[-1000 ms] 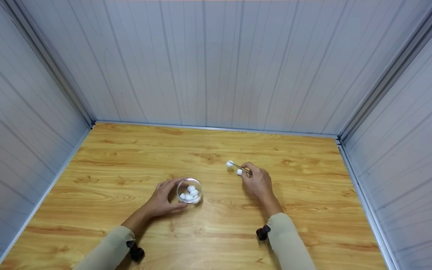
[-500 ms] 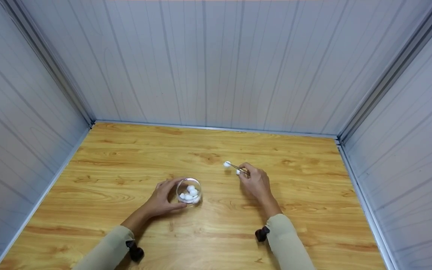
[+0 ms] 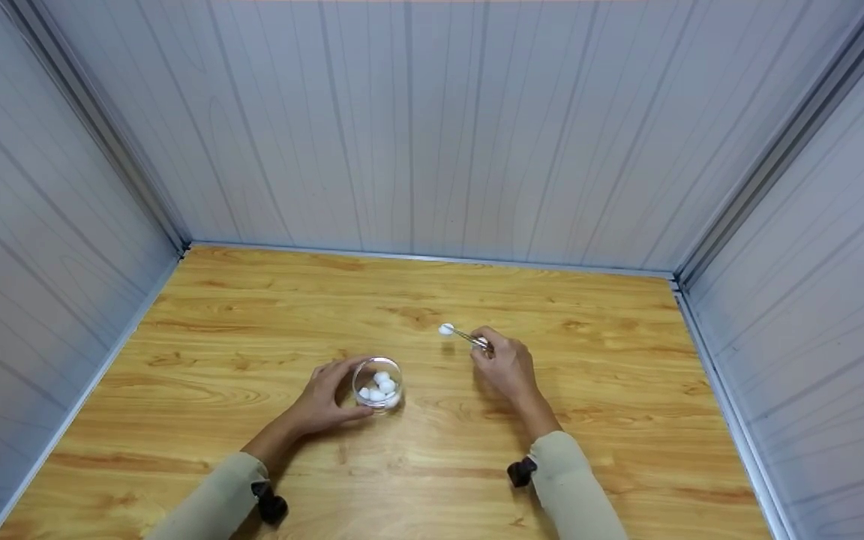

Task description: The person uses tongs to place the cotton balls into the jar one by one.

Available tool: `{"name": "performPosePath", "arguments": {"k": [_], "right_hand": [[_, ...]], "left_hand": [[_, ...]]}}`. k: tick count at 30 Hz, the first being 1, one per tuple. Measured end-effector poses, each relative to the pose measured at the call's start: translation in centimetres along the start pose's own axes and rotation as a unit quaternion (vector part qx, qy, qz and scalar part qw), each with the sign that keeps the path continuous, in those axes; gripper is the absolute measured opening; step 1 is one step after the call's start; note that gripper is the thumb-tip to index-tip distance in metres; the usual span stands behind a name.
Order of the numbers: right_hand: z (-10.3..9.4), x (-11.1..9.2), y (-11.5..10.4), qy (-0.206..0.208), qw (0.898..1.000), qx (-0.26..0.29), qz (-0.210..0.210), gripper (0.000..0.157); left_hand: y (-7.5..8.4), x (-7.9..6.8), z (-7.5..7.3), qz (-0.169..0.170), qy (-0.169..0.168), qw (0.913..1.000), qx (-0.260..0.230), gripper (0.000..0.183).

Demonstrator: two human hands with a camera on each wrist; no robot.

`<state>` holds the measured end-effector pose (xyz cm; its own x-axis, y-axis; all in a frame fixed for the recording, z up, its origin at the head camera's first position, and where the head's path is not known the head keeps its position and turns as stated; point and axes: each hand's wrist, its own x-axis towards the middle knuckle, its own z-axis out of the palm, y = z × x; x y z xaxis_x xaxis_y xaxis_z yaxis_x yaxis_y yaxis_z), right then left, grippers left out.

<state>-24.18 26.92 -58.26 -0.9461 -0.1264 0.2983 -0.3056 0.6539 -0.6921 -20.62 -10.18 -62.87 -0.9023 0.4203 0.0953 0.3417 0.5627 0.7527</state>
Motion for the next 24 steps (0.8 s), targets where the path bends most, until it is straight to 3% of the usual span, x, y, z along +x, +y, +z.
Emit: {"name": "performPosePath", "arguments": {"k": [15, 24], "right_hand": [[0.1, 0.0, -1.5, -0.011, 1.0, -0.008, -0.018, 0.015], [0.3, -0.1, -2.7, -0.007, 0.999, -0.001, -0.054, 0.016]], "left_hand": [[0.2, 0.0, 0.0, 0.003, 0.001, 1.0, -0.003, 0.09], [0.3, 0.0, 0.1, 0.01, 0.004, 0.9999, 0.007, 0.09]]}}
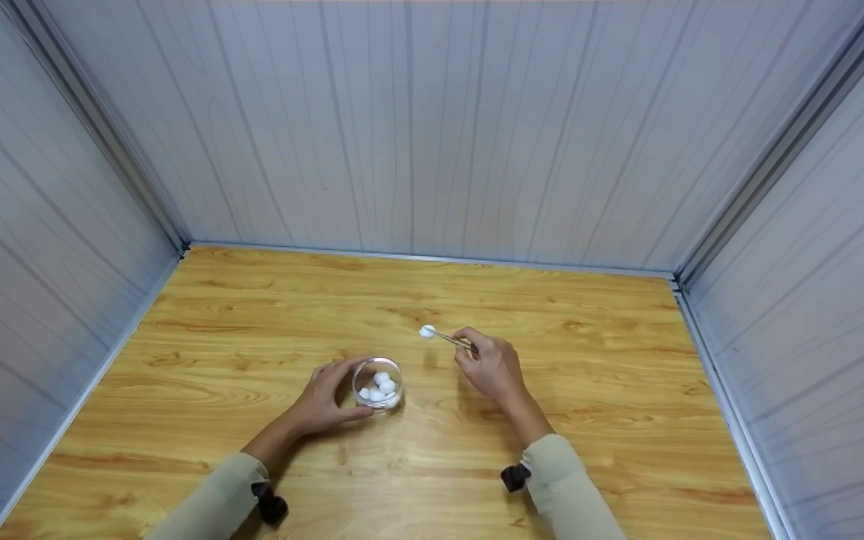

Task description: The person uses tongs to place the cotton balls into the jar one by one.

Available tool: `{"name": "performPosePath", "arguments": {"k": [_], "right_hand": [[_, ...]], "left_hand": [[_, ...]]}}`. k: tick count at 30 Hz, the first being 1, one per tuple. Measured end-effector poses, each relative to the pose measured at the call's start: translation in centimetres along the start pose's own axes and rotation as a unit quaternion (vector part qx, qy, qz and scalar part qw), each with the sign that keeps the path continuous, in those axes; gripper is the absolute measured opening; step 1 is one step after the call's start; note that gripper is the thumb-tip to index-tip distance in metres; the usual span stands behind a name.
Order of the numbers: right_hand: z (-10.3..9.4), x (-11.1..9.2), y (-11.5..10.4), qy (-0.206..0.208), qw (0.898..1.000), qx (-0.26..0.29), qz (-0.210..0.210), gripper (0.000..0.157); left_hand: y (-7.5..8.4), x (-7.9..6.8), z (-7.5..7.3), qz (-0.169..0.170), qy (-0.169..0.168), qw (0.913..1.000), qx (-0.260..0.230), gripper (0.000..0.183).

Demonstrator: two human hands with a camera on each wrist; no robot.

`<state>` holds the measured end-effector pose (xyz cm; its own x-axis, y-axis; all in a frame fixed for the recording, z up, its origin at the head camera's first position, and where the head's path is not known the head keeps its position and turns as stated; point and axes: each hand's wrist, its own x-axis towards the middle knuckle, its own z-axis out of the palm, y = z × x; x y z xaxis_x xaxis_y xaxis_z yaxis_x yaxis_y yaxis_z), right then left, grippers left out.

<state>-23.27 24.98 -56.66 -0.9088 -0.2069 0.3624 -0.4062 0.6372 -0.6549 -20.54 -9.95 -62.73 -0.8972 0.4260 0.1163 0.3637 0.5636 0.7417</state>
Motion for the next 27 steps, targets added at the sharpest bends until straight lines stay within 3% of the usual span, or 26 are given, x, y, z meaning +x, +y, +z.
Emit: {"name": "performPosePath", "arguments": {"k": [20, 27], "right_hand": [[1.1, -0.3, -2.0, 0.002, 0.995, -0.008, -0.101, 0.015], [1.5, -0.5, -2.7, -0.01, 0.993, -0.006, -0.117, 0.014]], "left_hand": [[-0.1, -0.1, 0.1, 0.001, 0.0, 1.0, -0.002, 0.091], [-0.2, 0.1, 0.1, 0.005, 0.005, 0.9999, 0.009, 0.092]]}}
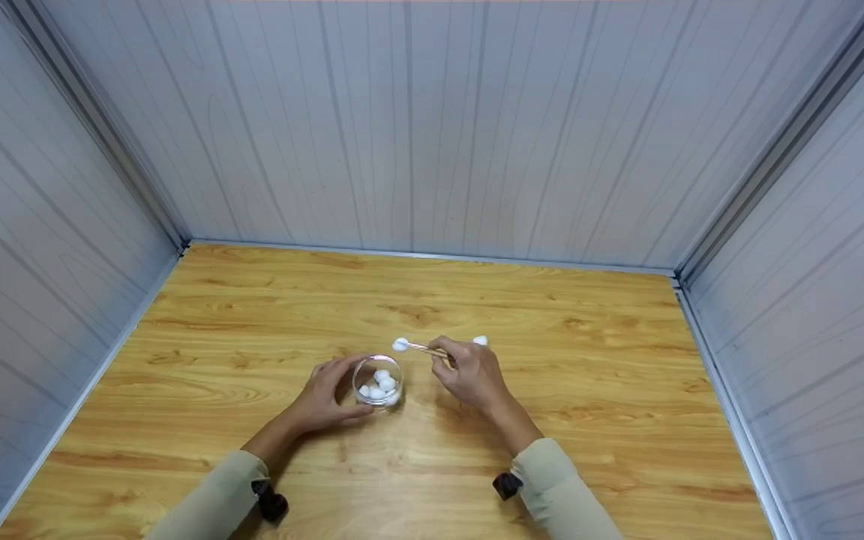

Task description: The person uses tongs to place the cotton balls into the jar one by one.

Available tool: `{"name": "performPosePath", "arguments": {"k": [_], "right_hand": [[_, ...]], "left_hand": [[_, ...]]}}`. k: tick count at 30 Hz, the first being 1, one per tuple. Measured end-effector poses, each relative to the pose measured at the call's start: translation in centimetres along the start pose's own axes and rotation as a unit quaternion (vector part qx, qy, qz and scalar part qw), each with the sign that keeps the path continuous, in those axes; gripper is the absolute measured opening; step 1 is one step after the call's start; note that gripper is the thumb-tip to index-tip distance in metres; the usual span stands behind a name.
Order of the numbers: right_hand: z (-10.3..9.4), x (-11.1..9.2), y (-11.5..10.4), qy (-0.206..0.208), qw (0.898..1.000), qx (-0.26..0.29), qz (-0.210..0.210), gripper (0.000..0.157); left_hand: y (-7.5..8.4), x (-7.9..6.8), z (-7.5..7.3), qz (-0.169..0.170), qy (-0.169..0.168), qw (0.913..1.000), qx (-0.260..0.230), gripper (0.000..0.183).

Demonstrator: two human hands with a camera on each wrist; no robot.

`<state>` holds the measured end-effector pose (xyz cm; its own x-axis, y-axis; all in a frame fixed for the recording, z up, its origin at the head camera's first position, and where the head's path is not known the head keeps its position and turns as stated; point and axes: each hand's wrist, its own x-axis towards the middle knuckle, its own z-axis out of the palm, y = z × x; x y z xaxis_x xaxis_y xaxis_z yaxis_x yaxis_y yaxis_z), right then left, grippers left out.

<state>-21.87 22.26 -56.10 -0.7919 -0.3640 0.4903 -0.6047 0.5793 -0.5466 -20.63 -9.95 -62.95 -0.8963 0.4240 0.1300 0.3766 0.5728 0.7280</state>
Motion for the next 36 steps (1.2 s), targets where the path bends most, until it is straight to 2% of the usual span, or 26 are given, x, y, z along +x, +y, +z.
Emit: {"name": "performPosePath", "arguments": {"k": [15, 23, 31, 36], "right_hand": [[1.1, 0.3, -1.7, 0.006, 0.998, -0.013, -0.059, 0.015], [1.5, 0.3, -2.2, 0.002, 0.998, -0.013, -0.065, 0.016], [1.7, 0.2, -2.3, -0.016, 0.999, 0.001, -0.039, 0.015], [2.0, 0.1, -2.3, -0.013, 0.999, -0.005, -0.051, 0.016]], "left_hand": [[0.0, 0.1, 0.0, 0.001, -0.003, 1.0, 0.0, 0.091], [0.0, 0.0, 0.0, -0.004, -0.004, 1.0, -0.003, 0.091], [0.1, -0.1, -0.1, -0.004, -0.003, 0.9999, -0.014, 0.09], [0.1, -0.1, -0.1, -0.002, -0.002, 0.9999, -0.013, 0.091]]}}
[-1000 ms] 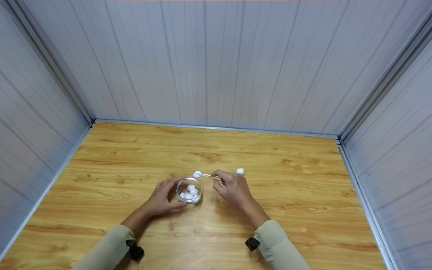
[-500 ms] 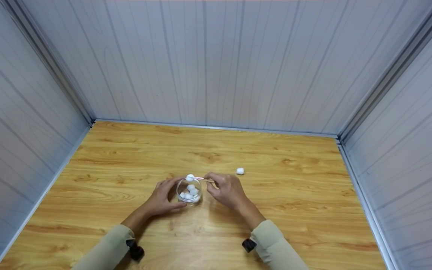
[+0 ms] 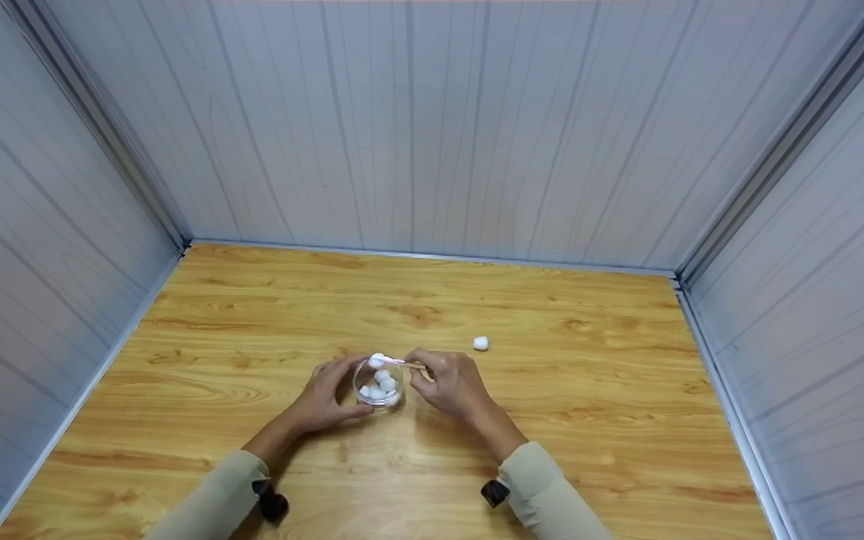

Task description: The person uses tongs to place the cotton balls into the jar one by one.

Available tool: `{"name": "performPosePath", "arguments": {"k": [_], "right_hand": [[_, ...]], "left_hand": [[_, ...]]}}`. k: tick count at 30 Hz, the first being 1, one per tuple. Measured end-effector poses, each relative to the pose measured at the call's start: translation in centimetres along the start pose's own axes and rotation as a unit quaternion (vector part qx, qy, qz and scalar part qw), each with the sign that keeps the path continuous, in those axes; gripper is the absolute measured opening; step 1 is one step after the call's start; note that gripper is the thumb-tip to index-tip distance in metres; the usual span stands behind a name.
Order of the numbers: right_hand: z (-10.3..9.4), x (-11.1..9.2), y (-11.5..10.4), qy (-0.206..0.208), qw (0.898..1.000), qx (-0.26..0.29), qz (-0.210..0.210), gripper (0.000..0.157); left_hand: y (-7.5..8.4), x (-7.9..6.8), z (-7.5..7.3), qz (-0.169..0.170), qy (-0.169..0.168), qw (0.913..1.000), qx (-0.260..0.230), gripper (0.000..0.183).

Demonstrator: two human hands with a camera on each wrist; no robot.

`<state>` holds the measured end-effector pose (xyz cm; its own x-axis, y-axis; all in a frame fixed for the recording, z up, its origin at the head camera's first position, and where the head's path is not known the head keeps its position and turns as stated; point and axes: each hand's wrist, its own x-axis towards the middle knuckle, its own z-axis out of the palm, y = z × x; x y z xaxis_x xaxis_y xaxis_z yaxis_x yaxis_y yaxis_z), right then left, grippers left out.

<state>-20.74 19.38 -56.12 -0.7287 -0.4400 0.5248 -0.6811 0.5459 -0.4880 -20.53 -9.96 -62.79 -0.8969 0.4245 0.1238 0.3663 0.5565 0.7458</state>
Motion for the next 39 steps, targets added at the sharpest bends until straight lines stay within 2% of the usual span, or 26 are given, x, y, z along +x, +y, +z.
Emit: {"name": "performPosePath", "arguments": {"k": [12, 15, 22, 26, 39], "right_hand": [[0.64, -0.07, 0.36, 0.024, 0.999, -0.006, -0.029, 0.019], [0.65, -0.1, 0.4, 0.025, 0.999, -0.002, -0.029, 0.02], [0.43, -0.17, -0.03, -0.005, 1.0, -0.002, -0.002, 0.017], [0.39, -0.24, -0.04, -0.012, 1.0, -0.009, -0.003, 0.017], [0.53, -0.12, 0.34, 0.016, 1.0, -0.016, -0.021, 0.023]], "left_hand": [[0.08, 0.04, 0.01, 0.001, 0.005, 1.0, 0.001, 0.092], [0.07, 0.05, 0.0, 0.002, 0.006, 1.0, 0.001, 0.092], [0.06, 0.03, 0.05, -0.006, 0.003, 1.0, 0.0, 0.091], [-0.02, 0.1, 0.05, -0.007, 0.0, 1.0, 0.006, 0.091], [-0.05, 0.18, 0.09, 0.001, 0.008, 0.9999, 0.012, 0.091]]}}
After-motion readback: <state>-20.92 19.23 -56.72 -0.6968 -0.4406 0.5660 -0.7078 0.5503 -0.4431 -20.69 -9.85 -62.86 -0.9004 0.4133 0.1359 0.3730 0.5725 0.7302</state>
